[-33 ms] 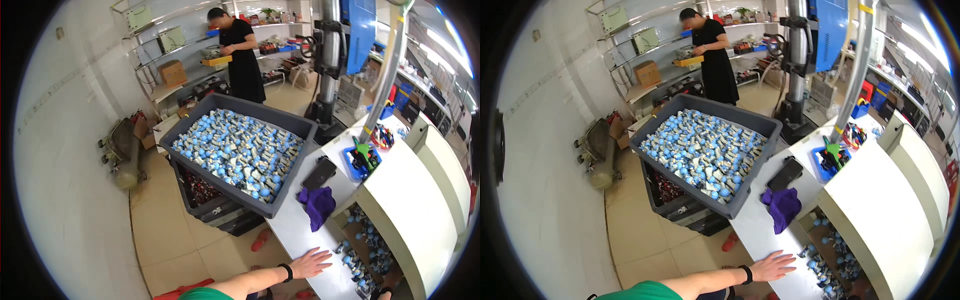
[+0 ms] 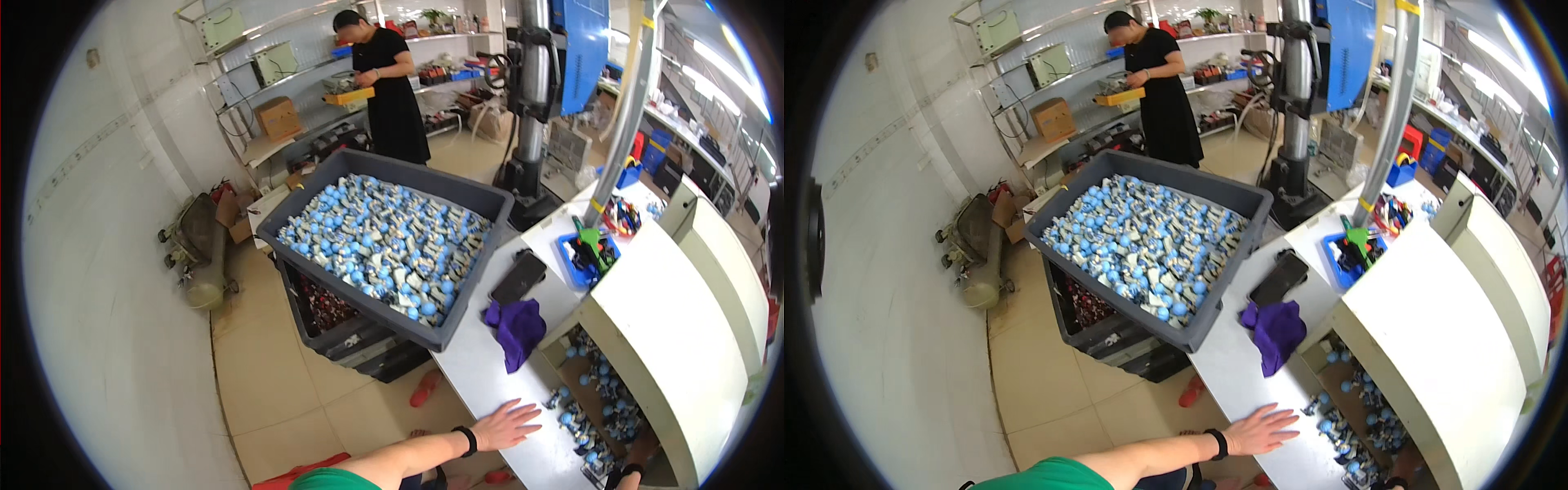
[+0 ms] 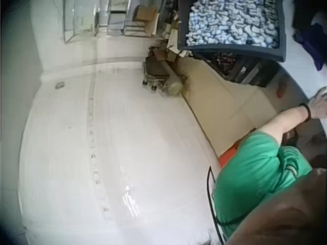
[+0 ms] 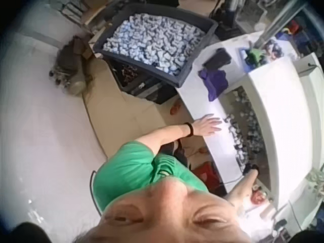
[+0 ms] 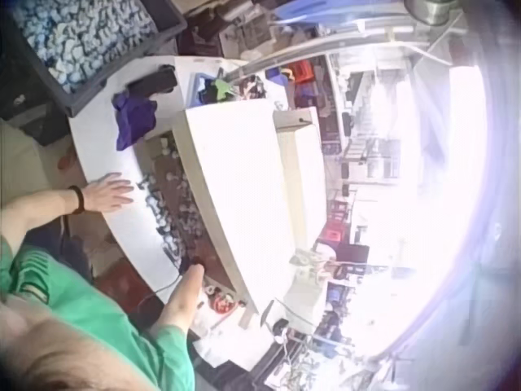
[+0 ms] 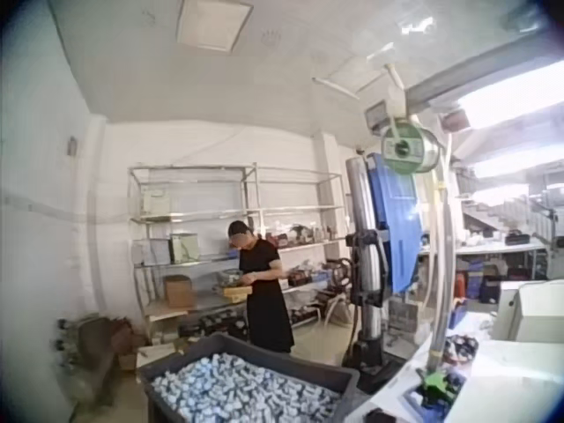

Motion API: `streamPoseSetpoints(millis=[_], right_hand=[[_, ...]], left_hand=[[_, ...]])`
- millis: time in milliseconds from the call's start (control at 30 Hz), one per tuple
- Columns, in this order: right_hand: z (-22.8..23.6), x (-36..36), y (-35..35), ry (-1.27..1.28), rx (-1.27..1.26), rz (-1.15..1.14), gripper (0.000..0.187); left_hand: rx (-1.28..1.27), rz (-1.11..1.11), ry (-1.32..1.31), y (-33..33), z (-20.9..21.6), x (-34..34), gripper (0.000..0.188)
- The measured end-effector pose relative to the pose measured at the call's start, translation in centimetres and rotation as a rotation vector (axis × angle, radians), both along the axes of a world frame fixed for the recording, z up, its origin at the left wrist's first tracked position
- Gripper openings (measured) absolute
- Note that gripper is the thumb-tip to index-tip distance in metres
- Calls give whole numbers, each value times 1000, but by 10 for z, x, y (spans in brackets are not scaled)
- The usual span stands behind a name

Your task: Sort and organize small blue and white plastic figurines into a container.

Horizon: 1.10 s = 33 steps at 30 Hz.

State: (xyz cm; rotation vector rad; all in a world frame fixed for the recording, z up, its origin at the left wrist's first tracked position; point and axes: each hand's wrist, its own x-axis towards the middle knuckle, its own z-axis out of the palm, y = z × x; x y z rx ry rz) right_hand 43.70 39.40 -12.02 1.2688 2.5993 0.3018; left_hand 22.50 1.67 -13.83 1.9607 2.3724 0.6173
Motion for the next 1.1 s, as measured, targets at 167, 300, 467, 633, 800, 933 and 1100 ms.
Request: streamPoseSetpoints(millis=[167, 300, 467, 633, 800, 933, 1100], right_hand=[[-22, 102, 23, -181, 306, 223, 35], [-74, 105, 57, 255, 570, 212, 41], [-6, 57, 18, 366, 230, 165, 31], [22, 47, 28, 199, 34, 94, 36], [43, 44, -5, 489, -45, 351, 41], [58, 51, -15, 474, -63, 212, 43], [51, 22, -9, 335, -39, 358, 46]], left_hand=[[-51, -116, -72, 16, 10, 6, 46], [-54, -84, -76, 4, 21, -18, 48], [-52, -42, -47, 8, 27, -14, 48], [-62, -54, -98, 16, 22, -9, 46], [-76, -34, -53, 13, 19, -9, 43], [-60, -26, -44, 11, 18, -8, 44], [-84, -38, -79, 6, 21, -10, 48]])
